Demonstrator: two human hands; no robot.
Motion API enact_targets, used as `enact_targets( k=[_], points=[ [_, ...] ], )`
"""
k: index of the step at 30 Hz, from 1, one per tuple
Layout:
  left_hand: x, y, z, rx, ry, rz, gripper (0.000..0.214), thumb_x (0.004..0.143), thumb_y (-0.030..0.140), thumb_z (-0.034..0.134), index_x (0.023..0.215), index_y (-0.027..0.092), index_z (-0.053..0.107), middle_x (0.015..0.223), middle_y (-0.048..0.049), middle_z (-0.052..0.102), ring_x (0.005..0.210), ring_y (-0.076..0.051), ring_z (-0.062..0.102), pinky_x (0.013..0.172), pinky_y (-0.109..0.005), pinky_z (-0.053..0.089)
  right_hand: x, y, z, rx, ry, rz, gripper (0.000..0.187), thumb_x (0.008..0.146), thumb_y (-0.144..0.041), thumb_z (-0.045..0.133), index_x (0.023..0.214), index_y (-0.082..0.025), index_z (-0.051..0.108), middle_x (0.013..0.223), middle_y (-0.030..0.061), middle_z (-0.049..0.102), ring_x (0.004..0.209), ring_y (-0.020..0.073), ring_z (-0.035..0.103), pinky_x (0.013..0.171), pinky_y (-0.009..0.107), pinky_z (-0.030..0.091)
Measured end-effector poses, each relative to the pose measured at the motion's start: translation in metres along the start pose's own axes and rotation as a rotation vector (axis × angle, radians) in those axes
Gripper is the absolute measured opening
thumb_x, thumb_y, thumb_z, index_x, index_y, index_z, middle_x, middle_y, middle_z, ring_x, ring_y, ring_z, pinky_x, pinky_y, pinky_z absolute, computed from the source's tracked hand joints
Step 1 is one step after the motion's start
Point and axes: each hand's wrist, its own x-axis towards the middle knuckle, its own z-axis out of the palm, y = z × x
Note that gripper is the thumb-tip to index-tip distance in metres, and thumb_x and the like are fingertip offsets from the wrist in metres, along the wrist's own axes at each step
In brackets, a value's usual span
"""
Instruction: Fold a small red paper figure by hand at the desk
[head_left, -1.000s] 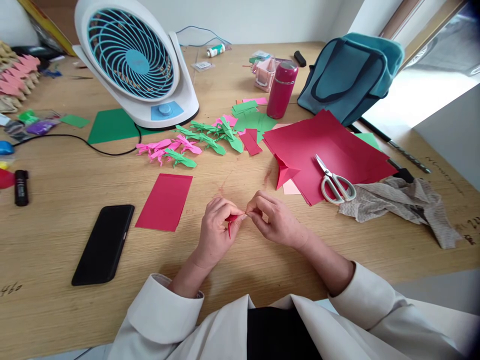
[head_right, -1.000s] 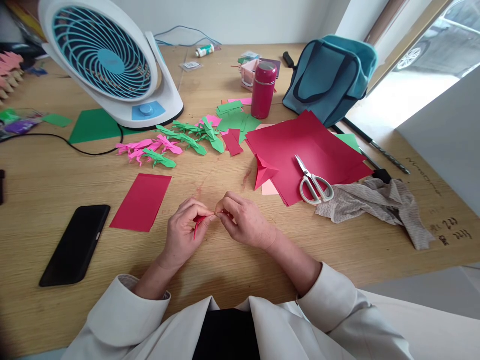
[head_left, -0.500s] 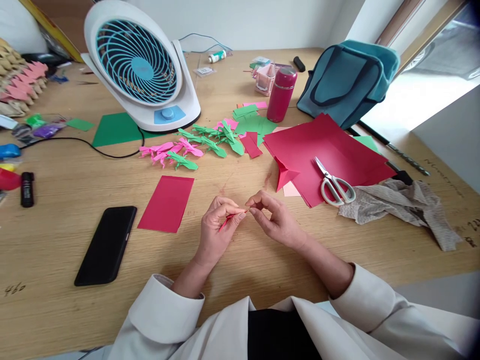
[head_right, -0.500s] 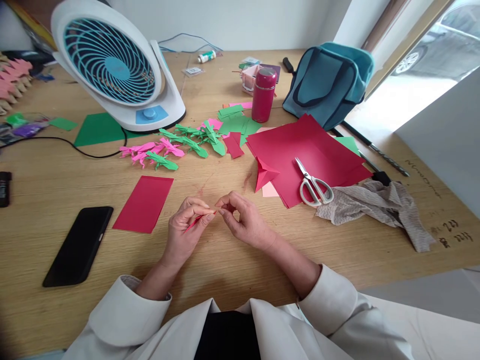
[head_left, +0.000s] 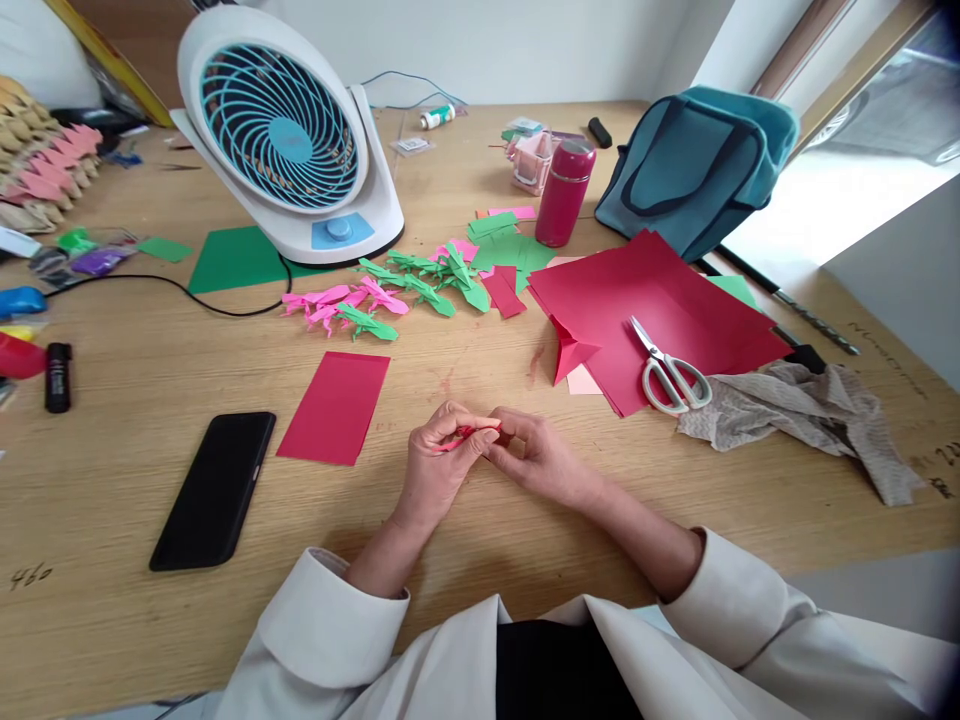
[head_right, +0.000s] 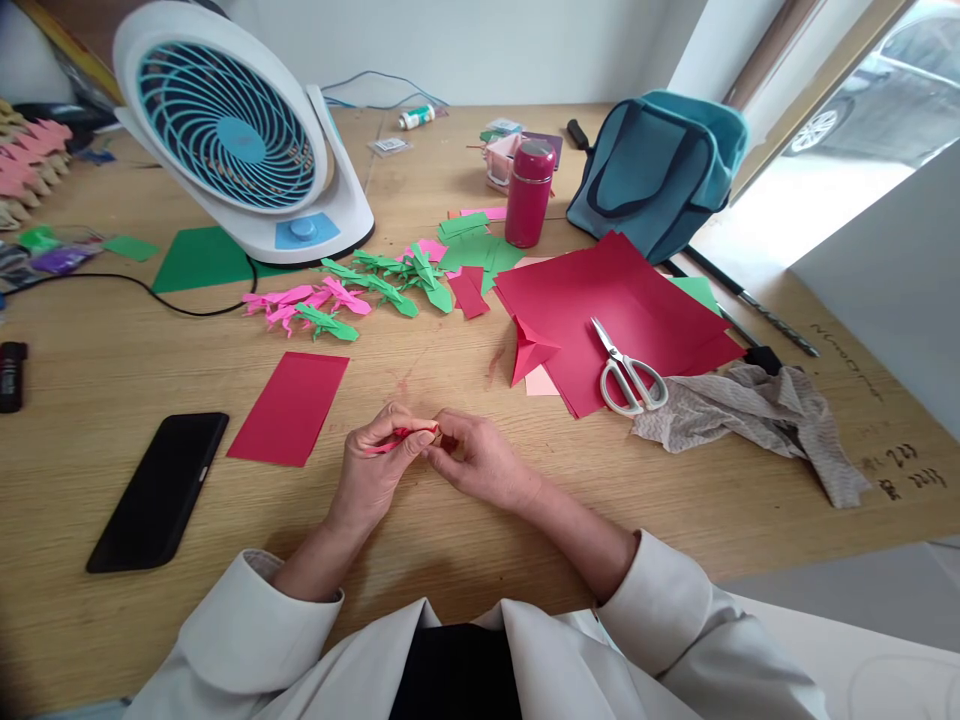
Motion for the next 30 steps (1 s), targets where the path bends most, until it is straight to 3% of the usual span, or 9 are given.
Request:
enact_targets(
  k=[5, 10, 13, 17, 22, 26, 30],
  points=[
    [0.0, 0.004, -0.001, -0.057, -0.018, -0.101, 0.03, 0.078, 0.038, 0.078, 0.102, 0.02, 0.072, 0.086, -0.0022, 0.065, 0.079, -0.014, 0.06, 0.074, -0.026, 0.051, 0.001, 0.001, 0.001, 0.276, -0.036, 0.114, 0.033, 0.092, -0.048, 0.059, 0.082, -0.016, 0.058, 0.076, -0.0001, 0.056, 0.07, 0.0124, 0.049, 0.064, 0.025, 0.04],
    [0.002, 0.003, -0.006, -0.136, -0.039, -0.092, 0.05, 0.077, 0.046, 0.077, 0.119, 0.021, 0.065, 0.096, -0.0051, 0.062, 0.088, -0.016, 0.059, 0.083, -0.028, 0.051, 0.005, 0.002, -0.003, 0.514, -0.062, 0.177, 0.044, 0.084, -0.059, 0.065, 0.081, -0.017, 0.057, 0.07, -0.0025, 0.05, 0.062, 0.0102, 0.042, 0.059, 0.024, 0.036],
    [0.004, -0.001, -0.01, -0.138, -0.04, -0.04, 0.049, 0.084, 0.052, 0.067, 0.122, 0.021, 0.064, 0.098, -0.0074, 0.062, 0.093, -0.019, 0.059, 0.086, -0.032, 0.051, 0.007, 0.0, -0.006, 0.547, -0.084, 0.196, 0.044, 0.083, -0.059, 0.067, 0.077, -0.017, 0.057, 0.067, -0.003, 0.05, 0.06, 0.0098, 0.042, 0.058, 0.023, 0.036],
    [0.004, -0.001, -0.012, -0.098, -0.037, 0.033, 0.04, 0.092, 0.051, 0.054, 0.12, 0.024, 0.064, 0.119, -0.011, 0.061, 0.112, -0.025, 0.057, 0.098, -0.04, 0.048, 0.007, -0.003, -0.01, 0.581, -0.158, 0.217, 0.043, 0.085, -0.058, 0.065, 0.075, -0.017, 0.06, 0.068, -0.0016, 0.054, 0.06, 0.0102, 0.046, 0.06, 0.024, 0.04],
    [0.006, 0.009, -0.015, -0.059, -0.133, 0.18, 0.045, 0.09, 0.055, 0.054, 0.124, 0.026, 0.063, 0.134, -0.0113, 0.057, 0.132, -0.03, 0.047, 0.11, -0.047, 0.041, 0.004, 0.0, -0.01, 0.652, -0.23, 0.26, 0.038, 0.087, -0.053, 0.065, 0.078, -0.016, 0.063, 0.071, -0.0007, 0.059, 0.06, 0.0092, 0.047, 0.061, 0.023, 0.04],
    [0.008, 0.014, -0.019, 0.026, -0.243, 0.279, 0.042, 0.092, 0.049, 0.054, 0.126, 0.024, 0.061, 0.131, -0.0112, 0.061, 0.14, -0.031, 0.04, 0.119, -0.054, 0.027, 0.002, 0.005, -0.009, 0.807, -0.291, 0.371, 0.035, 0.085, -0.049, 0.07, 0.08, -0.015, 0.065, 0.071, -0.0004, 0.061, 0.059, 0.0082, 0.047, 0.057, 0.021, 0.037],
    [0.007, 0.016, -0.02, 0.098, -0.271, 0.302, 0.034, 0.093, 0.043, 0.054, 0.118, 0.023, 0.066, 0.119, -0.011, 0.066, 0.132, -0.03, 0.048, 0.113, -0.053, 0.037, 0.001, 0.006, -0.009, 1.034, -0.333, 0.45, 0.03, 0.081, -0.042, 0.076, 0.078, -0.014, 0.065, 0.068, -0.0006, 0.058, 0.059, 0.0081, 0.046, 0.057, 0.021, 0.037]
  ],
)
